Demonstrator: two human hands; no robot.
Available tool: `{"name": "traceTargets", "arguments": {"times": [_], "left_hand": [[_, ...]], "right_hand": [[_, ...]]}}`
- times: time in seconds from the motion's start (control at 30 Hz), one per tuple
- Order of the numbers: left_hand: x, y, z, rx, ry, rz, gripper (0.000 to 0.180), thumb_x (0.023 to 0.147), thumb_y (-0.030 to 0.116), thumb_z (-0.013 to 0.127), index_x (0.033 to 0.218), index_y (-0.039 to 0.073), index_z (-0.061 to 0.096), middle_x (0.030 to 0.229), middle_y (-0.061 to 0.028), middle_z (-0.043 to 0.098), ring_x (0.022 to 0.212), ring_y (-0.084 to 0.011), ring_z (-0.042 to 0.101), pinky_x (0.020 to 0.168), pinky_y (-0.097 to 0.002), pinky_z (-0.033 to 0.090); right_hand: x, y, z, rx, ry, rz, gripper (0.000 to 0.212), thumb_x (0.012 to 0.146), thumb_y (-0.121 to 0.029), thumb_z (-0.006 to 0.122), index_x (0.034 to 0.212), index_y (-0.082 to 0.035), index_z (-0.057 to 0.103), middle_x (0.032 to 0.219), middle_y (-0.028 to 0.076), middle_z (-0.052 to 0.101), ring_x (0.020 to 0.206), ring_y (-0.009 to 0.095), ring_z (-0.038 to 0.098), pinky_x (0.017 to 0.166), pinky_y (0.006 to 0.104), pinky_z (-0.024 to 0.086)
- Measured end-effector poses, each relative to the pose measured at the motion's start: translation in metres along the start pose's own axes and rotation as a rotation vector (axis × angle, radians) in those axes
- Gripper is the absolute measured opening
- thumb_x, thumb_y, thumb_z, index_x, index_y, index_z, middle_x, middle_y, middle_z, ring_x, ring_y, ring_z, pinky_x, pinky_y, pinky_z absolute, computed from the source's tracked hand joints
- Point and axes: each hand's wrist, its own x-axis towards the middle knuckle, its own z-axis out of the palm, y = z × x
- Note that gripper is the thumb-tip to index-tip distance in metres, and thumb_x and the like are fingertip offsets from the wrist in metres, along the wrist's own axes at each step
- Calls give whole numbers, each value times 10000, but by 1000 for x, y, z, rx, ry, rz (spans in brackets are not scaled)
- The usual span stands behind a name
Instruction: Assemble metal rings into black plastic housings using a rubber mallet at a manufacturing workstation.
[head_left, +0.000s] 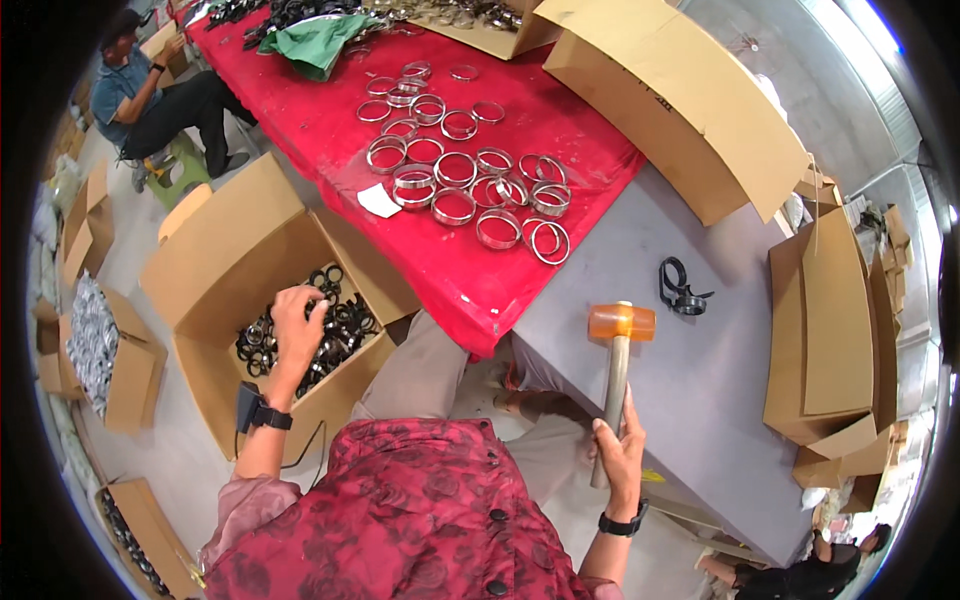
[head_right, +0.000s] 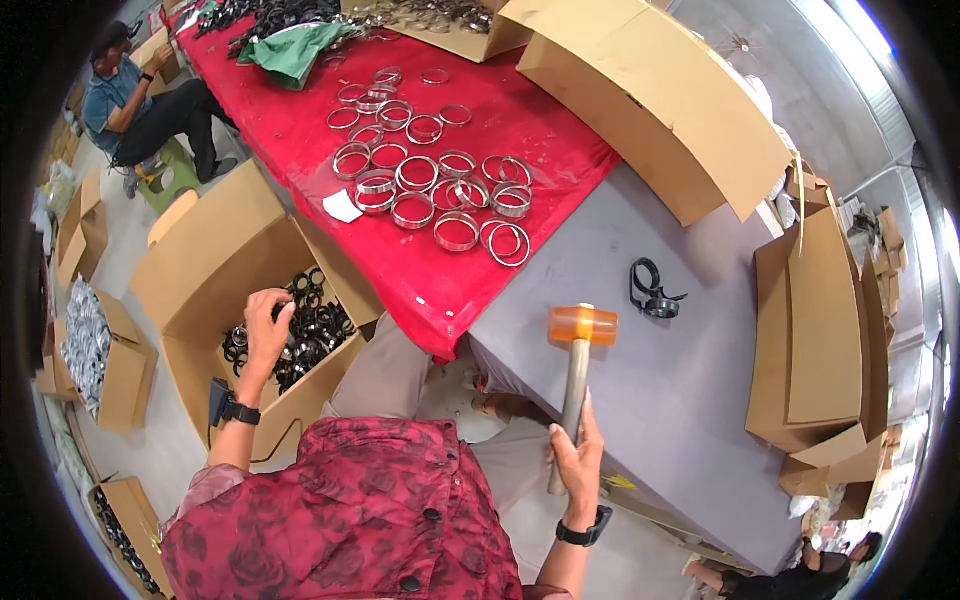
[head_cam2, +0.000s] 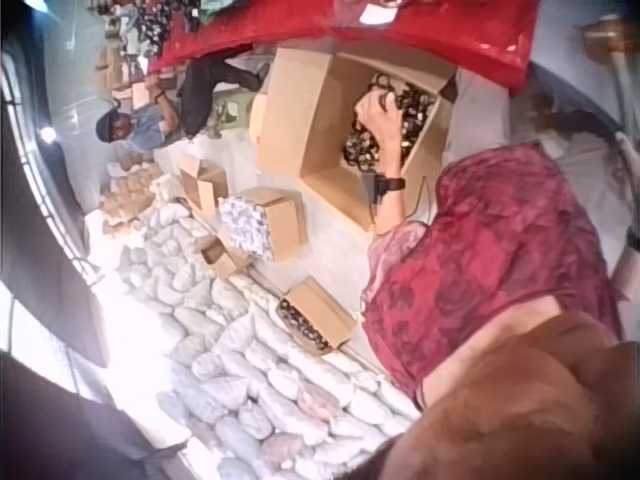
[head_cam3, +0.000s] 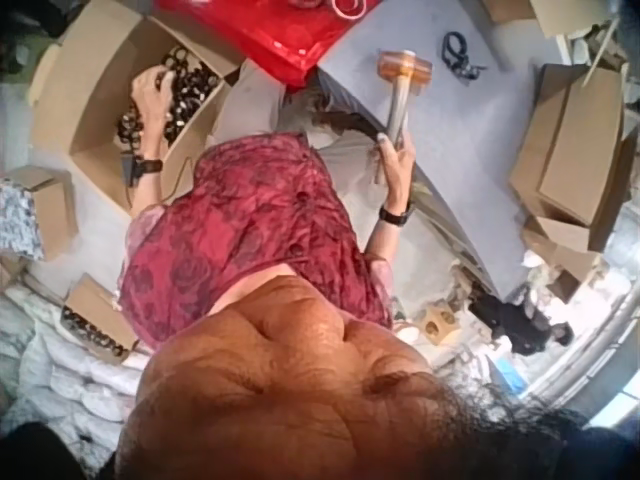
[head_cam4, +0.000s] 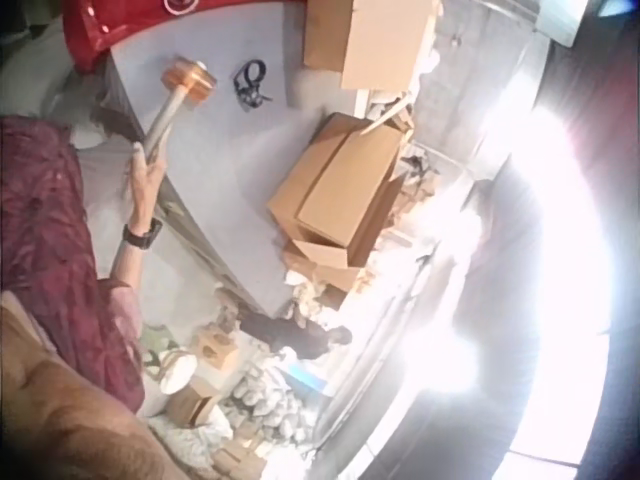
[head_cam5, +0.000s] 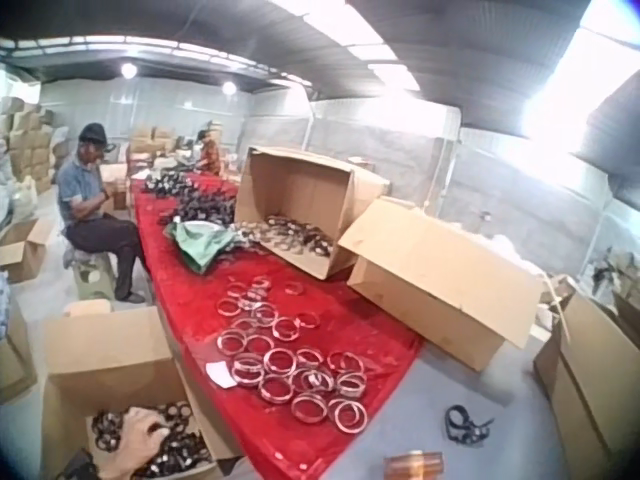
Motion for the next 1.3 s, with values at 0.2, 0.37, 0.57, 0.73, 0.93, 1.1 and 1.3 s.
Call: {"name": "traceTargets", "arguments": {"times": [0.2, 0.37, 0.57, 0.73, 0.93, 1.1, 1.3], "left_hand": [[60, 159, 75, -411, -175, 428, 290, 810, 80, 723, 1095, 32, 710, 1127, -151, 669, 1096, -349, 605, 973, -442, 489], [93, 233, 145, -274, -207, 729, 320, 799, 55, 692, 1119, 44, 699, 1125, -132, 634, 1149, -324, 556, 947, -446, 461], [115, 243, 175, -171, -225, 896, 286, 712, 24, 646, 995, 45, 679, 916, -102, 584, 967, -303, 553, 860, -427, 445], [101, 259, 146, -393, -169, 785, 353, 700, -63, 648, 1039, 29, 686, 868, -101, 568, 907, -305, 541, 807, -412, 431], [63, 257, 115, -723, -266, 438, 255, 779, -69, 683, 1023, 3, 708, 885, -113, 634, 879, -299, 567, 791, -400, 466], [53, 254, 125, -736, -310, 365, 225, 798, -57, 664, 1019, -18, 682, 895, -128, 622, 868, -293, 560, 777, -388, 470], [47, 237, 142, -1062, -558, -119, 111, 915, 4, 653, 1014, 11, 602, 933, -65, 653, 870, -163, 591, 747, -339, 487]], "right_hand": [[24, 4, -44, -742, 177, -95, 731, 841, -19, 669, 1533, -50, 437, 848, 110, 632, 704, 260, 621, 667, 377, 528], [45, 11, -70, -1064, 329, -181, 631, 832, -50, 717, 1435, -35, 533, 1216, 212, 616, 1139, 381, 581, 946, 451, 488], [107, -7, -76, -822, 473, -497, 625, 820, 17, 709, 1419, -13, 531, 1290, 232, 550, 1201, 411, 526, 1022, 474, 460], [208, 1, -111, -949, 633, -535, 728, 798, 64, 666, 1489, -58, 473, 1458, 292, 456, 1321, 451, 467, 1059, 478, 440], [251, -8, -96, -571, 310, -331, 358, 835, -21, 614, 1176, -37, 723, 1080, 239, 729, 1077, 401, 686, 951, 431, 526], [233, -41, -48, -437, 313, -566, 441, 858, -38, 585, 1285, -79, 686, 1036, 246, 722, 977, 413, 699, 876, 468, 542], [230, -65, -29, -856, 459, -497, 411, 922, -101, 543, 1314, -47, 653, 934, 272, 703, 903, 458, 681, 822, 508, 543]]}}
